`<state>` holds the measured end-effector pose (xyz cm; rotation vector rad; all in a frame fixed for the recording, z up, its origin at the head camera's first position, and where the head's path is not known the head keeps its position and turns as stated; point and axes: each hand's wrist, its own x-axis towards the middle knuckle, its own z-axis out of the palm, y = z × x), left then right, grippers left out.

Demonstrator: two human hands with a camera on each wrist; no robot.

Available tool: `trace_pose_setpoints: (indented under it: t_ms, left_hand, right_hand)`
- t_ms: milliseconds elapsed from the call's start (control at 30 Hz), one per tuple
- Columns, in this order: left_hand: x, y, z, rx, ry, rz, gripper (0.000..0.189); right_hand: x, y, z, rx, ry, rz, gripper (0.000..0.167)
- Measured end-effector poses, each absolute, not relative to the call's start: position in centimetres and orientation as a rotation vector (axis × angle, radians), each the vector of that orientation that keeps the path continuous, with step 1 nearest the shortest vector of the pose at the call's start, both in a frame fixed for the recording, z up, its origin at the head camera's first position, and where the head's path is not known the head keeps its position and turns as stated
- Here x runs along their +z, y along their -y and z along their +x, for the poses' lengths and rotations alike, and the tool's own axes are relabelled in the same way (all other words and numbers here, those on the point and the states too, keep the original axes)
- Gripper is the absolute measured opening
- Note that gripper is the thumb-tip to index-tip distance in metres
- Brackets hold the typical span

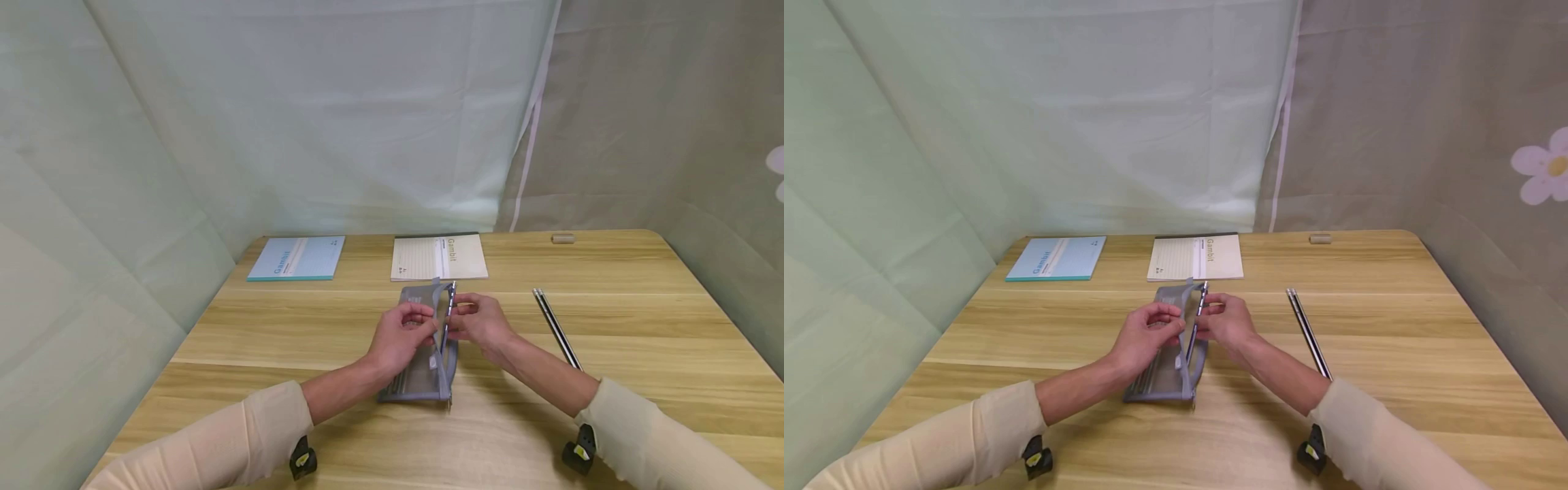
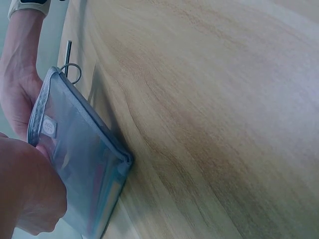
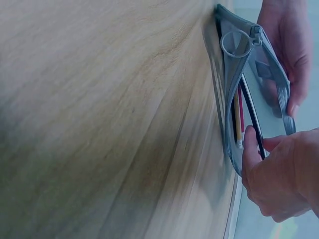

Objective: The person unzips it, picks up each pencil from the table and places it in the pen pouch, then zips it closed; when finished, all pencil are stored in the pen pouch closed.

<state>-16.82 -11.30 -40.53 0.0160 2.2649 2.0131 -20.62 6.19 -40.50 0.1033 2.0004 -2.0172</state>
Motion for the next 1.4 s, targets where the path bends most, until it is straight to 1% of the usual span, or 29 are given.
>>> trace_pose_setpoints:
  t_ms: [467,700,967,1200,1400]
  left_hand:
    - [-40.3,11.2,-16.6,2.029,-2.249,0.022,0.026]
    - [-40.2,11.2,-16.8,2.041,-2.240,0.020,0.026]
    - [-40.3,11.2,-16.9,2.020,-2.268,0.032,0.024]
    - [-40.2,11.1,-16.9,2.029,-2.259,0.036,0.023]
    - [-40.2,11.0,-17.0,2.063,-2.230,0.013,0.021]
  right_hand:
    - [-40.1,-6.1,-20.4,-1.985,-1.999,0.099,0.050]
    - [-39.7,-6.3,-20.3,-1.929,-2.012,0.091,0.048]
    - [-40.2,-5.7,-20.1,-1.928,-2.009,0.057,0.052]
    - [-40.2,-5.5,-20.0,-1.902,-2.060,0.025,0.044]
    - [-39.9,-6.8,-20.2,-1.914,-2.119,0.026,0.040]
